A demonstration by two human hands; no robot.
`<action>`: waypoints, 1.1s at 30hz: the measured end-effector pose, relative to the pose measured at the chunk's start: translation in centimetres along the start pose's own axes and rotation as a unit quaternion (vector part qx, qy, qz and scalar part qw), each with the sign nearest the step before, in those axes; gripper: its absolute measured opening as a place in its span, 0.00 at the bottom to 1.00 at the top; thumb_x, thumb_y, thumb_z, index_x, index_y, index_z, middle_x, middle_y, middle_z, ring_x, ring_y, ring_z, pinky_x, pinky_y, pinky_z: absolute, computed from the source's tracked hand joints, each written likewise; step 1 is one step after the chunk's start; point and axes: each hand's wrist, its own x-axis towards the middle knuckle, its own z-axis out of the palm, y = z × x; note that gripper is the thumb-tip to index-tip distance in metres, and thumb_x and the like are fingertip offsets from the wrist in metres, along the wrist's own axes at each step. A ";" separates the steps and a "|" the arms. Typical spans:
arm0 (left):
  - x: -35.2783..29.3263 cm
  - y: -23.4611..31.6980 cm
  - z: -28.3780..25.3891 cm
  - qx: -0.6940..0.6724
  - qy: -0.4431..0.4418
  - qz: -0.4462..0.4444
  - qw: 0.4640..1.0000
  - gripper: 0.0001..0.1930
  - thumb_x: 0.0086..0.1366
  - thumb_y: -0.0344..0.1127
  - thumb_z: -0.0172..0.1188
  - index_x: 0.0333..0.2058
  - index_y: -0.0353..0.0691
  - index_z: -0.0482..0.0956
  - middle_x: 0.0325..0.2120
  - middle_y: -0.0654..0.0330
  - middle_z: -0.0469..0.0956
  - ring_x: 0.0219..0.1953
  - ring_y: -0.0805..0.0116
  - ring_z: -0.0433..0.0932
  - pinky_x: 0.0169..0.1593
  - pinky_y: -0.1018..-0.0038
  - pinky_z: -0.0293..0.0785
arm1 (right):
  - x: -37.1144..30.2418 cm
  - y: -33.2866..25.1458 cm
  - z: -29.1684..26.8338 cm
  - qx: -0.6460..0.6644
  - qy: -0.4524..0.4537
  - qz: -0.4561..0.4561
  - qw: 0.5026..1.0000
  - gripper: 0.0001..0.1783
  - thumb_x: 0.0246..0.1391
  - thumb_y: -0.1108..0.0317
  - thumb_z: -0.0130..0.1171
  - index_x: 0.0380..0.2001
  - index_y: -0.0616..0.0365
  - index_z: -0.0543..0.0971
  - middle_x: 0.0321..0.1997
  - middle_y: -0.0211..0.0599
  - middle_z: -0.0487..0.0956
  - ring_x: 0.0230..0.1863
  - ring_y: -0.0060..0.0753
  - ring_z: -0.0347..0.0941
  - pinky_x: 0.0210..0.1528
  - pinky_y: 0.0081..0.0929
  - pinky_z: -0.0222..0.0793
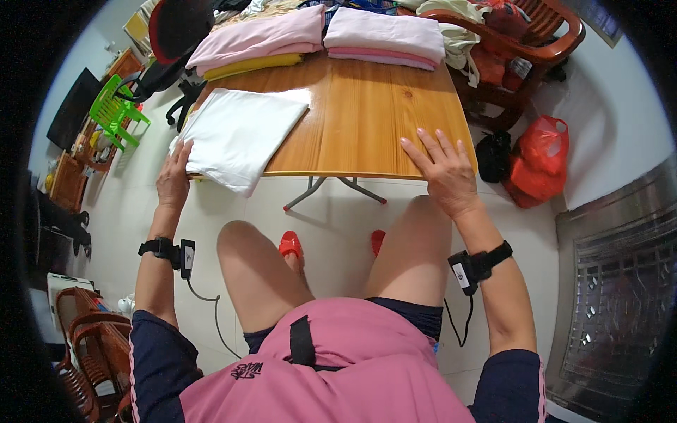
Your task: The person folds a white shirt on a table by hand, smoothing the fabric after each fold.
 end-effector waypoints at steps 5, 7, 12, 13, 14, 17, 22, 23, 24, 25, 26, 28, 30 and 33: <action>-0.8 -1.0 -0.1 0.008 0.002 -0.003 1.000 0.34 0.58 0.19 0.55 0.62 0.56 0.67 0.61 0.58 0.70 0.56 0.50 0.74 0.54 0.61 0.76 | -5.1 -0.1 -2.7 0.147 0.039 0.032 0.988 0.40 0.46 0.76 0.62 0.66 0.53 0.65 0.70 0.45 0.63 0.70 0.51 0.59 0.68 0.52 0.55; -0.9 -0.7 0.4 -0.004 0.006 -0.006 1.000 0.34 0.58 0.19 0.55 0.62 0.56 0.66 0.61 0.58 0.70 0.56 0.50 0.74 0.55 0.61 0.76 | -13.7 0.4 -2.4 0.167 0.001 0.144 0.975 0.42 0.48 0.78 0.60 0.68 0.61 0.59 0.71 0.53 0.59 0.71 0.54 0.56 0.70 0.49 0.52; -0.6 -0.7 0.5 -0.022 0.012 -0.001 1.000 0.37 0.54 0.17 0.57 0.62 0.56 0.67 0.62 0.59 0.69 0.58 0.51 0.73 0.57 0.62 0.74 | -38.8 -6.7 -3.6 0.312 -0.536 0.494 0.610 0.31 0.54 0.66 0.57 0.60 0.67 0.68 0.58 0.60 0.74 0.61 0.56 0.70 0.62 0.41 0.66; -0.5 -0.2 -0.1 -0.034 0.005 -0.006 0.999 0.38 0.53 0.15 0.57 0.62 0.55 0.68 0.62 0.59 0.70 0.58 0.52 0.73 0.58 0.62 0.74 | -42.9 -10.0 -4.2 0.302 -0.623 0.402 0.599 0.30 0.50 0.59 0.61 0.56 0.63 0.74 0.50 0.57 0.80 0.54 0.55 0.76 0.55 0.44 0.70; -0.9 -0.4 -0.3 -0.030 0.003 -0.002 1.000 0.38 0.53 0.15 0.57 0.62 0.55 0.68 0.62 0.59 0.70 0.58 0.52 0.73 0.58 0.62 0.74 | -45.6 -12.6 -4.9 0.321 -0.671 0.354 0.567 0.30 0.51 0.59 0.61 0.56 0.63 0.74 0.50 0.57 0.80 0.54 0.55 0.76 0.55 0.44 0.70; -0.9 -0.6 -0.5 -0.026 0.001 0.004 1.000 0.38 0.53 0.14 0.56 0.63 0.54 0.67 0.62 0.58 0.70 0.59 0.53 0.72 0.58 0.63 0.73 | -48.3 -16.9 -6.5 0.361 -0.668 0.432 0.486 0.30 0.51 0.59 0.61 0.55 0.63 0.74 0.51 0.56 0.80 0.54 0.54 0.76 0.55 0.44 0.70; -0.4 -0.2 -1.0 -0.013 -0.009 0.014 1.000 0.34 0.59 0.17 0.53 0.63 0.52 0.67 0.62 0.57 0.70 0.59 0.53 0.72 0.58 0.63 0.72 | -47.0 -16.1 -5.9 0.383 -0.622 0.515 0.448 0.29 0.51 0.59 0.60 0.55 0.62 0.74 0.51 0.55 0.80 0.54 0.53 0.76 0.55 0.43 0.70; -0.7 -0.3 -1.0 -0.012 -0.011 0.005 1.000 0.33 0.59 0.18 0.54 0.63 0.52 0.67 0.62 0.57 0.69 0.60 0.53 0.72 0.58 0.63 0.72 | -46.8 -15.6 -5.7 0.384 -0.619 0.520 0.446 0.29 0.52 0.59 0.60 0.55 0.62 0.75 0.51 0.54 0.80 0.54 0.52 0.76 0.55 0.43 0.71; -0.9 -0.4 -1.0 -0.011 -0.013 -0.003 1.000 0.32 0.60 0.19 0.54 0.63 0.52 0.67 0.62 0.58 0.69 0.60 0.54 0.72 0.58 0.63 0.72 | -46.5 -15.1 -5.3 0.384 -0.616 0.525 0.445 0.29 0.52 0.59 0.60 0.55 0.62 0.75 0.51 0.54 0.80 0.54 0.52 0.76 0.55 0.43 0.71; -0.9 -0.5 -1.1 0.000 -0.018 -0.002 1.000 0.31 0.60 0.21 0.56 0.63 0.51 0.67 0.62 0.57 0.69 0.60 0.54 0.71 0.59 0.64 0.72 | -46.2 -14.6 -4.8 0.389 -0.612 0.525 0.445 0.28 0.52 0.59 0.60 0.55 0.62 0.75 0.51 0.54 0.80 0.54 0.52 0.76 0.55 0.43 0.71; -1.1 -0.4 -1.4 0.001 -0.022 -0.003 1.000 0.31 0.60 0.21 0.56 0.63 0.51 0.67 0.62 0.57 0.69 0.60 0.54 0.71 0.59 0.64 0.72 | -46.0 -14.2 -4.7 0.388 -0.612 0.528 0.443 0.28 0.52 0.59 0.60 0.55 0.62 0.75 0.51 0.53 0.80 0.54 0.52 0.76 0.55 0.43 0.71; -0.7 0.0 -1.4 -0.007 -0.028 0.005 1.000 0.31 0.61 0.23 0.57 0.63 0.50 0.67 0.62 0.56 0.69 0.62 0.55 0.70 0.60 0.64 0.71 | -45.9 -13.6 -4.2 0.390 -0.608 0.536 0.437 0.28 0.52 0.59 0.60 0.55 0.61 0.75 0.51 0.53 0.80 0.53 0.51 0.76 0.55 0.43 0.71; -0.8 -0.2 -1.5 -0.012 -0.030 0.010 0.999 0.30 0.61 0.24 0.57 0.63 0.49 0.66 0.62 0.55 0.68 0.62 0.55 0.70 0.61 0.64 0.71 | -45.8 -13.1 -3.9 0.392 -0.608 0.538 0.433 0.28 0.52 0.58 0.60 0.55 0.61 0.75 0.51 0.52 0.80 0.53 0.50 0.76 0.54 0.42 0.71; -0.6 -0.1 -1.6 -0.018 -0.037 0.008 0.999 0.30 0.62 0.24 0.57 0.63 0.48 0.66 0.62 0.54 0.68 0.63 0.55 0.69 0.62 0.64 0.70 | -46.0 -13.1 -3.7 0.394 -0.609 0.541 0.426 0.27 0.53 0.58 0.60 0.54 0.61 0.75 0.51 0.52 0.80 0.53 0.50 0.76 0.54 0.42 0.71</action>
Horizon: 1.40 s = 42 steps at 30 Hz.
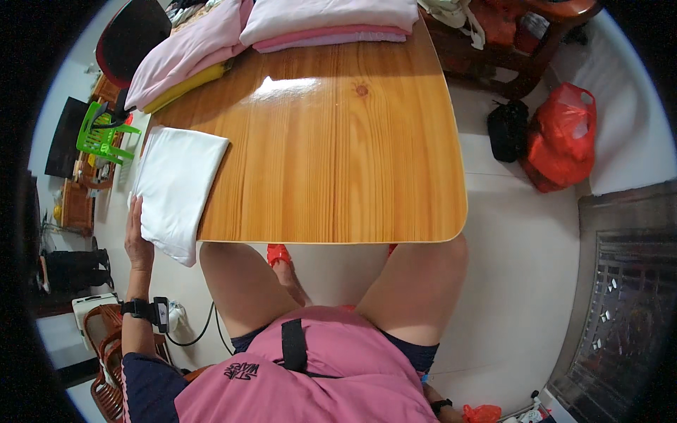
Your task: The person folds a white shirt on a table by hand, smoothing the fabric after each fold.
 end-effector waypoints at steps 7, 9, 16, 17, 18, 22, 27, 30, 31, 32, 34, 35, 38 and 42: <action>0.3 0.5 -0.2 -0.012 0.003 0.018 1.000 0.31 0.61 0.25 0.59 0.63 0.47 0.66 0.62 0.51 0.68 0.63 0.51 0.69 0.61 0.63 0.70 | 1.8 -0.9 -0.1 0.014 -0.005 0.003 1.000 0.26 0.54 0.58 0.59 0.54 0.60 0.75 0.51 0.50 0.80 0.53 0.48 0.76 0.54 0.42 0.71; 0.2 0.2 -0.3 -0.009 0.002 0.012 1.000 0.31 0.60 0.26 0.59 0.63 0.47 0.66 0.62 0.50 0.68 0.62 0.51 0.69 0.61 0.62 0.70 | 2.7 -1.8 -0.5 0.017 -0.005 -0.006 1.000 0.26 0.54 0.58 0.59 0.54 0.59 0.76 0.51 0.49 0.80 0.53 0.47 0.76 0.54 0.41 0.71; 0.6 1.5 -0.4 -0.011 -0.007 0.009 1.000 0.31 0.60 0.23 0.58 0.63 0.45 0.66 0.62 0.49 0.67 0.62 0.50 0.69 0.61 0.61 0.70 | 5.3 -8.5 -2.3 0.021 0.016 -0.065 0.997 0.25 0.55 0.58 0.58 0.53 0.58 0.76 0.51 0.47 0.80 0.52 0.45 0.76 0.53 0.41 0.71; 0.6 1.7 -0.8 -0.009 -0.015 0.005 1.000 0.31 0.60 0.23 0.58 0.63 0.44 0.66 0.62 0.49 0.67 0.62 0.50 0.69 0.61 0.61 0.70 | 6.4 -9.4 -2.8 0.019 0.017 -0.071 0.997 0.25 0.55 0.58 0.58 0.53 0.58 0.76 0.51 0.47 0.80 0.52 0.45 0.76 0.53 0.41 0.71; 0.7 1.6 -1.5 -0.008 -0.023 0.006 1.000 0.31 0.60 0.24 0.58 0.63 0.44 0.66 0.62 0.49 0.67 0.63 0.48 0.68 0.62 0.61 0.69 | 8.8 -10.0 -3.8 0.017 0.004 -0.068 0.998 0.25 0.55 0.58 0.58 0.53 0.58 0.76 0.51 0.47 0.80 0.52 0.45 0.76 0.53 0.40 0.71; -0.9 1.1 -1.5 0.004 -0.031 -0.013 0.999 0.30 0.60 0.25 0.59 0.63 0.43 0.66 0.63 0.48 0.67 0.63 0.47 0.68 0.62 0.60 0.69 | 12.7 -12.0 -6.8 0.009 0.008 -0.060 0.998 0.24 0.55 0.57 0.58 0.53 0.58 0.76 0.51 0.46 0.79 0.52 0.44 0.76 0.53 0.40 0.72; -0.7 1.4 -1.6 0.009 -0.068 -0.008 0.998 0.30 0.61 0.29 0.60 0.63 0.41 0.65 0.63 0.44 0.65 0.63 0.45 0.67 0.64 0.58 0.67 | 14.1 -13.6 -9.0 0.018 -0.002 -0.053 0.998 0.23 0.56 0.57 0.58 0.53 0.57 0.76 0.51 0.44 0.79 0.52 0.42 0.76 0.52 0.40 0.72; -0.9 1.1 -1.5 0.017 -0.079 -0.010 0.997 0.30 0.62 0.29 0.60 0.63 0.41 0.65 0.63 0.43 0.64 0.64 0.44 0.66 0.65 0.58 0.66 | 13.9 -13.6 -9.6 0.025 -0.005 -0.049 0.998 0.23 0.56 0.57 0.57 0.52 0.56 0.77 0.52 0.43 0.79 0.52 0.41 0.76 0.52 0.39 0.72; -1.0 1.2 -1.4 0.012 -0.082 -0.008 0.997 0.30 0.62 0.29 0.60 0.63 0.41 0.65 0.63 0.43 0.64 0.64 0.44 0.66 0.65 0.58 0.66 | 13.8 -13.5 -9.7 0.026 -0.004 -0.048 0.998 0.23 0.56 0.57 0.57 0.52 0.56 0.77 0.52 0.43 0.79 0.51 0.41 0.76 0.52 0.39 0.72; -1.2 1.2 -1.4 0.004 -0.082 -0.014 0.997 0.30 0.62 0.29 0.60 0.63 0.41 0.65 0.63 0.44 0.64 0.64 0.44 0.66 0.65 0.58 0.65 | 13.5 -13.4 -9.6 0.029 -0.006 -0.047 0.998 0.23 0.57 0.57 0.57 0.52 0.56 0.77 0.52 0.43 0.79 0.51 0.41 0.76 0.52 0.39 0.72; -0.8 1.3 -1.4 -0.008 -0.078 -0.017 0.997 0.30 0.62 0.29 0.60 0.63 0.41 0.65 0.64 0.44 0.64 0.64 0.45 0.66 0.65 0.58 0.65 | 13.1 -13.3 -9.6 0.036 -0.005 -0.046 0.998 0.23 0.57 0.57 0.57 0.52 0.56 0.77 0.52 0.42 0.79 0.51 0.40 0.76 0.52 0.39 0.72; -1.0 1.5 -1.5 -0.007 -0.077 -0.019 0.997 0.30 0.62 0.28 0.60 0.63 0.40 0.65 0.64 0.44 0.64 0.64 0.44 0.66 0.65 0.58 0.65 | 13.0 -13.3 -9.5 0.038 -0.006 -0.044 0.998 0.22 0.57 0.57 0.57 0.52 0.56 0.77 0.52 0.42 0.79 0.51 0.40 0.76 0.52 0.39 0.72; -1.0 1.7 -1.7 -0.008 -0.067 -0.023 0.997 0.29 0.62 0.28 0.59 0.63 0.41 0.65 0.64 0.45 0.64 0.63 0.44 0.67 0.65 0.58 0.65 | 12.6 -13.3 -9.2 0.040 -0.002 -0.046 0.998 0.22 0.57 0.57 0.57 0.52 0.55 0.77 0.52 0.41 0.79 0.51 0.39 0.76 0.52 0.39 0.72; -0.8 1.6 -0.6 -0.006 -0.028 -0.022 0.999 0.29 0.62 0.27 0.59 0.62 0.42 0.66 0.62 0.47 0.67 0.62 0.44 0.68 0.64 0.57 0.66 | 12.3 -13.0 -8.5 0.046 0.014 -0.048 0.998 0.22 0.58 0.56 0.57 0.52 0.55 0.77 0.52 0.40 0.79 0.51 0.38 0.76 0.51 0.38 0.72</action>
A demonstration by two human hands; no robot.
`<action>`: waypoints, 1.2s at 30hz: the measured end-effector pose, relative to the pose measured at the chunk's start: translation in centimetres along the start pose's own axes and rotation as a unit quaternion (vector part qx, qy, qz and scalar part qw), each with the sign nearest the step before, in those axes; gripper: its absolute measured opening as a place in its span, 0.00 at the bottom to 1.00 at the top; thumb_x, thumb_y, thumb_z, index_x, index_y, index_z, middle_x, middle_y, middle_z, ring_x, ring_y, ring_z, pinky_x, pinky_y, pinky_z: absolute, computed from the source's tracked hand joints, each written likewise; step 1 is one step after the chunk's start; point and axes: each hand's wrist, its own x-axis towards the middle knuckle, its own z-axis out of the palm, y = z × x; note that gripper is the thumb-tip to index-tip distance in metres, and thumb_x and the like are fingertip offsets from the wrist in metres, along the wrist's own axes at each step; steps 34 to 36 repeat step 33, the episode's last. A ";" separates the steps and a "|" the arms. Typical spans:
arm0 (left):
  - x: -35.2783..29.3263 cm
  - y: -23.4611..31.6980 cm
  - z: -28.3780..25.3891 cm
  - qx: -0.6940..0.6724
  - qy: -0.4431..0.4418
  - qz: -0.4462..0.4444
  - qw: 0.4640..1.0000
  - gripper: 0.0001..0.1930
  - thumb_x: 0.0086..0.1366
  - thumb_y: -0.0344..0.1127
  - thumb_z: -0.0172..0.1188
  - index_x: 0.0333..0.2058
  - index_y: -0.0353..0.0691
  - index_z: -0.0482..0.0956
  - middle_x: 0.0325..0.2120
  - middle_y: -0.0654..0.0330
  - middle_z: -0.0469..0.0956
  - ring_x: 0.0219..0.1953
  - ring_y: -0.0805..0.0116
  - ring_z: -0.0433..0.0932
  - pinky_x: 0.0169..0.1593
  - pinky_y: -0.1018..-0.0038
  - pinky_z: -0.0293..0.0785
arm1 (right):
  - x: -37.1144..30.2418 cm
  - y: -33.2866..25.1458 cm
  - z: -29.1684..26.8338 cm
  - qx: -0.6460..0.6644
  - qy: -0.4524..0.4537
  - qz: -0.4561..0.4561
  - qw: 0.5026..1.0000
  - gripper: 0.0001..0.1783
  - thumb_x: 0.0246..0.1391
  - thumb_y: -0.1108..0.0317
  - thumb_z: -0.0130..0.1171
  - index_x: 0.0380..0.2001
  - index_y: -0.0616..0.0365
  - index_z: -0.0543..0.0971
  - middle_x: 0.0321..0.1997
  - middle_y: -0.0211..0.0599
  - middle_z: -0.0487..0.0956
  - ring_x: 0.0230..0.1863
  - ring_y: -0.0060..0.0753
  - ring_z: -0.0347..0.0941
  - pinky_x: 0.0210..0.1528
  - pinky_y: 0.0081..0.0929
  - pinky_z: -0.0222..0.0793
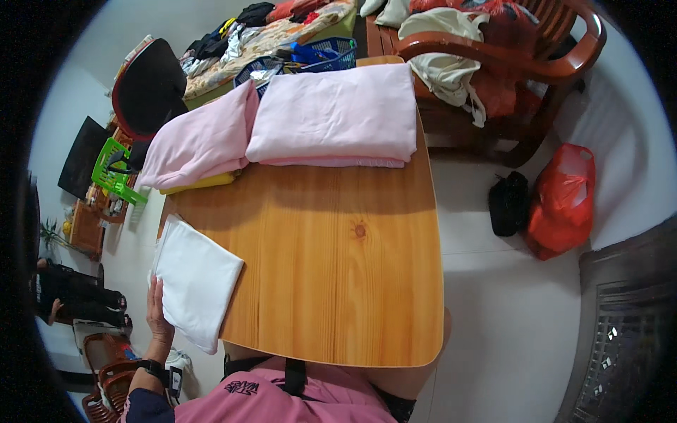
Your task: The person folds a white shirt on a table by hand, smoothing the fabric after each fold.
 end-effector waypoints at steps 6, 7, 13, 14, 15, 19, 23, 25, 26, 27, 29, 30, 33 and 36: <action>-0.8 -0.5 0.3 0.010 0.038 -0.014 0.999 0.27 0.60 0.26 0.60 0.59 0.43 0.71 0.60 0.49 0.70 0.60 0.44 0.71 0.62 0.56 0.68 | -0.7 0.9 0.3 -0.013 -0.004 -0.011 1.000 0.21 0.58 0.56 0.56 0.51 0.54 0.78 0.52 0.39 0.79 0.51 0.36 0.76 0.51 0.38 0.73; -0.5 -0.5 0.8 0.001 0.047 -0.014 0.999 0.27 0.60 0.26 0.60 0.59 0.43 0.71 0.60 0.49 0.70 0.60 0.44 0.71 0.62 0.56 0.68 | -1.0 1.3 0.1 -0.014 -0.006 -0.016 1.000 0.21 0.59 0.56 0.56 0.51 0.54 0.78 0.52 0.38 0.79 0.51 0.36 0.76 0.51 0.38 0.73; 0.1 -0.8 3.2 -0.058 0.148 0.030 0.987 0.24 0.58 0.28 0.63 0.55 0.46 0.76 0.58 0.54 0.73 0.57 0.43 0.72 0.61 0.55 0.69 | -6.1 -4.6 -7.0 0.367 0.182 -0.076 0.909 0.24 0.63 0.49 0.52 0.51 0.56 0.77 0.50 0.42 0.80 0.46 0.34 0.78 0.44 0.37 0.74; -0.1 -0.9 2.8 -0.070 0.152 0.020 0.986 0.23 0.57 0.27 0.63 0.54 0.47 0.78 0.57 0.55 0.74 0.57 0.43 0.72 0.61 0.55 0.69 | -9.2 -9.8 -8.7 0.343 0.234 -0.156 0.896 0.32 0.64 0.40 0.46 0.56 0.56 0.73 0.50 0.42 0.80 0.47 0.37 0.77 0.43 0.35 0.72; 0.1 -0.5 3.2 -0.085 0.154 0.020 0.984 0.23 0.57 0.27 0.63 0.54 0.47 0.78 0.57 0.55 0.74 0.57 0.43 0.72 0.61 0.55 0.69 | -12.3 -13.9 -10.1 0.384 0.275 -0.240 0.848 0.35 0.64 0.40 0.44 0.61 0.56 0.69 0.53 0.43 0.79 0.47 0.41 0.77 0.43 0.36 0.72; -0.1 -1.0 2.8 -0.096 0.155 0.032 0.983 0.25 0.57 0.25 0.62 0.54 0.50 0.78 0.57 0.56 0.75 0.58 0.45 0.73 0.63 0.55 0.68 | -20.3 -28.0 -11.5 0.380 0.233 -0.365 0.817 0.34 0.65 0.42 0.47 0.62 0.58 0.69 0.51 0.37 0.79 0.49 0.29 0.76 0.45 0.29 0.71; 0.0 -0.6 2.7 -0.112 0.146 0.030 0.983 0.26 0.56 0.24 0.62 0.54 0.51 0.78 0.57 0.57 0.75 0.58 0.44 0.72 0.63 0.55 0.68 | -19.1 -31.6 -11.6 0.258 0.252 -0.440 0.823 0.21 0.66 0.56 0.54 0.53 0.61 0.75 0.45 0.30 0.80 0.41 0.18 0.75 0.43 0.22 0.72; 0.3 -0.4 2.3 -0.121 0.158 0.032 0.979 0.26 0.55 0.24 0.63 0.54 0.51 0.79 0.57 0.58 0.75 0.58 0.43 0.72 0.62 0.55 0.69 | -18.8 -31.4 -11.4 0.296 0.227 -0.410 0.832 0.18 0.66 0.60 0.55 0.50 0.63 0.77 0.43 0.29 0.80 0.39 0.16 0.75 0.42 0.20 0.72; 0.1 -0.5 2.2 -0.118 0.148 0.031 0.981 0.26 0.55 0.24 0.63 0.54 0.51 0.79 0.57 0.57 0.75 0.58 0.43 0.72 0.62 0.55 0.69 | -18.9 -31.3 -11.1 0.302 0.231 -0.407 0.830 0.17 0.65 0.60 0.56 0.48 0.64 0.77 0.42 0.29 0.80 0.39 0.17 0.75 0.42 0.19 0.72; 0.2 -0.8 2.3 -0.121 0.148 0.034 0.981 0.26 0.55 0.24 0.63 0.54 0.51 0.79 0.57 0.57 0.75 0.58 0.43 0.72 0.62 0.55 0.69 | -19.2 -31.3 -11.2 0.306 0.240 -0.408 0.826 0.17 0.65 0.60 0.57 0.47 0.65 0.77 0.41 0.29 0.81 0.38 0.17 0.75 0.42 0.19 0.72; 0.0 -1.2 2.7 -0.103 0.141 0.043 0.984 0.27 0.54 0.24 0.64 0.54 0.51 0.79 0.57 0.57 0.75 0.58 0.43 0.72 0.62 0.55 0.70 | -19.1 -30.7 -11.1 0.312 0.235 -0.412 0.823 0.18 0.65 0.60 0.57 0.48 0.66 0.76 0.42 0.30 0.81 0.39 0.18 0.76 0.43 0.19 0.72; 0.0 -1.5 2.8 -0.104 0.144 0.045 0.983 0.27 0.54 0.24 0.64 0.54 0.51 0.79 0.57 0.57 0.75 0.58 0.43 0.72 0.62 0.55 0.70 | -19.1 -30.5 -10.8 0.316 0.239 -0.405 0.824 0.19 0.65 0.60 0.57 0.49 0.66 0.76 0.43 0.31 0.81 0.40 0.18 0.76 0.43 0.20 0.72; 0.4 -2.1 3.4 -0.100 0.140 0.055 0.983 0.26 0.53 0.25 0.64 0.53 0.50 0.79 0.57 0.57 0.75 0.58 0.43 0.72 0.62 0.55 0.70 | -18.8 -30.0 -10.3 0.326 0.261 -0.391 0.820 0.22 0.64 0.58 0.58 0.52 0.65 0.75 0.45 0.33 0.81 0.43 0.20 0.77 0.47 0.20 0.72; 0.4 -2.1 3.4 -0.100 0.140 0.055 0.983 0.26 0.53 0.25 0.64 0.53 0.50 0.79 0.57 0.57 0.75 0.58 0.43 0.72 0.62 0.55 0.70 | -18.8 -30.0 -10.3 0.326 0.261 -0.391 0.820 0.22 0.64 0.58 0.58 0.52 0.65 0.75 0.45 0.33 0.81 0.43 0.20 0.77 0.47 0.20 0.72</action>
